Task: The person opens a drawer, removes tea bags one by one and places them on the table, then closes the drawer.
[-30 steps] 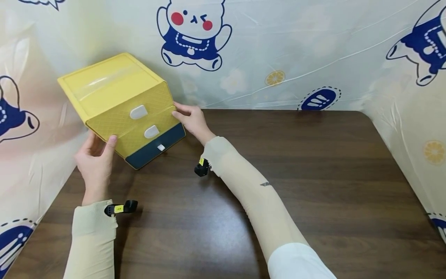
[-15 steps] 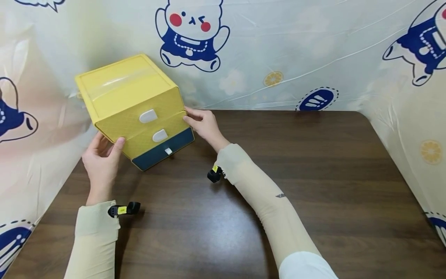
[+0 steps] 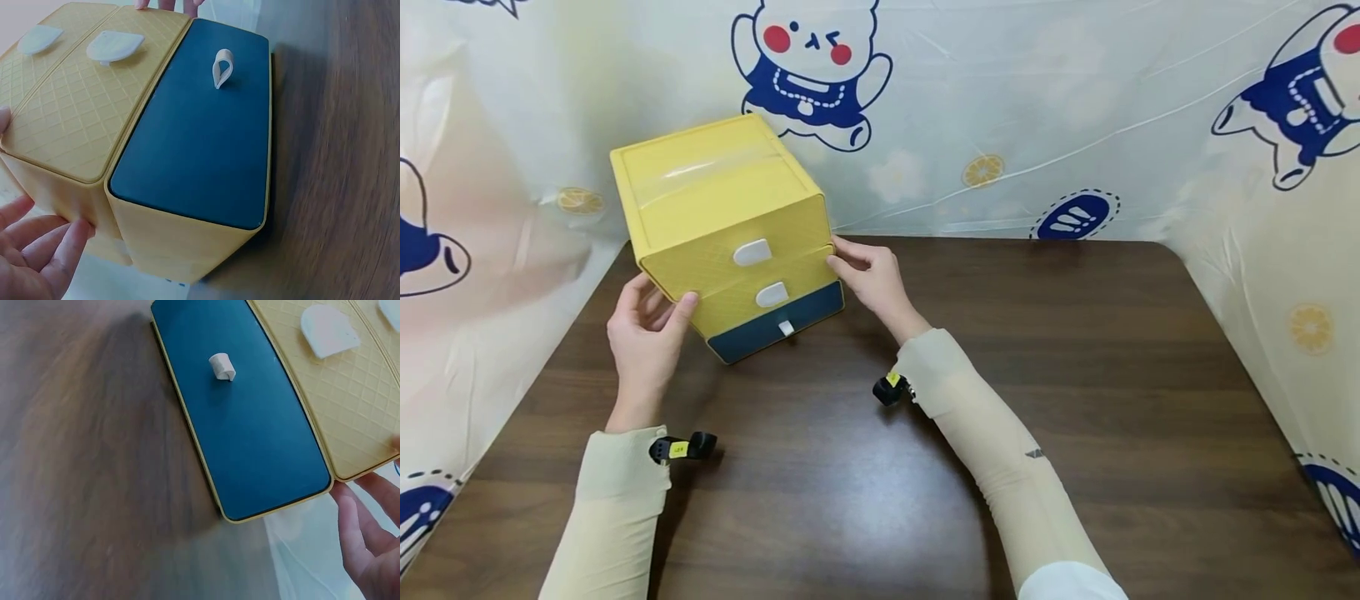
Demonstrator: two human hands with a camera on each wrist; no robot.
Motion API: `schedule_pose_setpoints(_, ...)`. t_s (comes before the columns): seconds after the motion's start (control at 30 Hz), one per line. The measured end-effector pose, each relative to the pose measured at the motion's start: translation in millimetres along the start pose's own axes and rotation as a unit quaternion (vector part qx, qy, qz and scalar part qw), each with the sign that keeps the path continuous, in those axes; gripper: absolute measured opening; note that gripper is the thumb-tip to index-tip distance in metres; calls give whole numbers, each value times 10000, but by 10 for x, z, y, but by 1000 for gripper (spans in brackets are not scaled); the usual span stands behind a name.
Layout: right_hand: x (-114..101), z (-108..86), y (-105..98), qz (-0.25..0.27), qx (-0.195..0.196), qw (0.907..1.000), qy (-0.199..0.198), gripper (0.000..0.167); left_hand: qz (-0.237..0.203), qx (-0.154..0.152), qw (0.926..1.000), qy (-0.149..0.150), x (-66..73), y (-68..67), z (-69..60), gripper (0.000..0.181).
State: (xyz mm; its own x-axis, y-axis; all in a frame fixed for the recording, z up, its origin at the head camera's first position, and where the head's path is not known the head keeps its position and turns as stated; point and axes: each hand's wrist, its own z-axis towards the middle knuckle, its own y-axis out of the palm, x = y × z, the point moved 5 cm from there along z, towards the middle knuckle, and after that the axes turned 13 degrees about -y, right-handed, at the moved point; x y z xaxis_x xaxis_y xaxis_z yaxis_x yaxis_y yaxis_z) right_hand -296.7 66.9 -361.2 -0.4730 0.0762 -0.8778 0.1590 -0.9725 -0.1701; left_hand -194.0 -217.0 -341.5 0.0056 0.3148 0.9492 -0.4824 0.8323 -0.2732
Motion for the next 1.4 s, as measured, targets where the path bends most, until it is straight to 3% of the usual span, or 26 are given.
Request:
schedule_pose_setpoints(0.3,-70,-244,-239,-422,446,9974,-382,38,4,-518,9987,4,27,196,-29,56)
schedule_pose_setpoints(0.53,-223,-356,-393,-1085,124,9925,-545,46,126,-873,9961,28,46,350,-47,59)
schedule_pose_setpoints(0.73,-332,-443,-498,-1545,-196,9866,-497,48,104,-1160,9932,28,45,480,-65,59)
schedule_pose_setpoints(1.07,-419,-559,-725,-1731,-68,9840,-404,41,74,-1476,9884,344,123,716,-81,57)
schedule_pose_setpoints(1.4,-471,-662,-913,-2182,295,9750,-308,34,216,-1951,9789,564,240,928,-68,61)
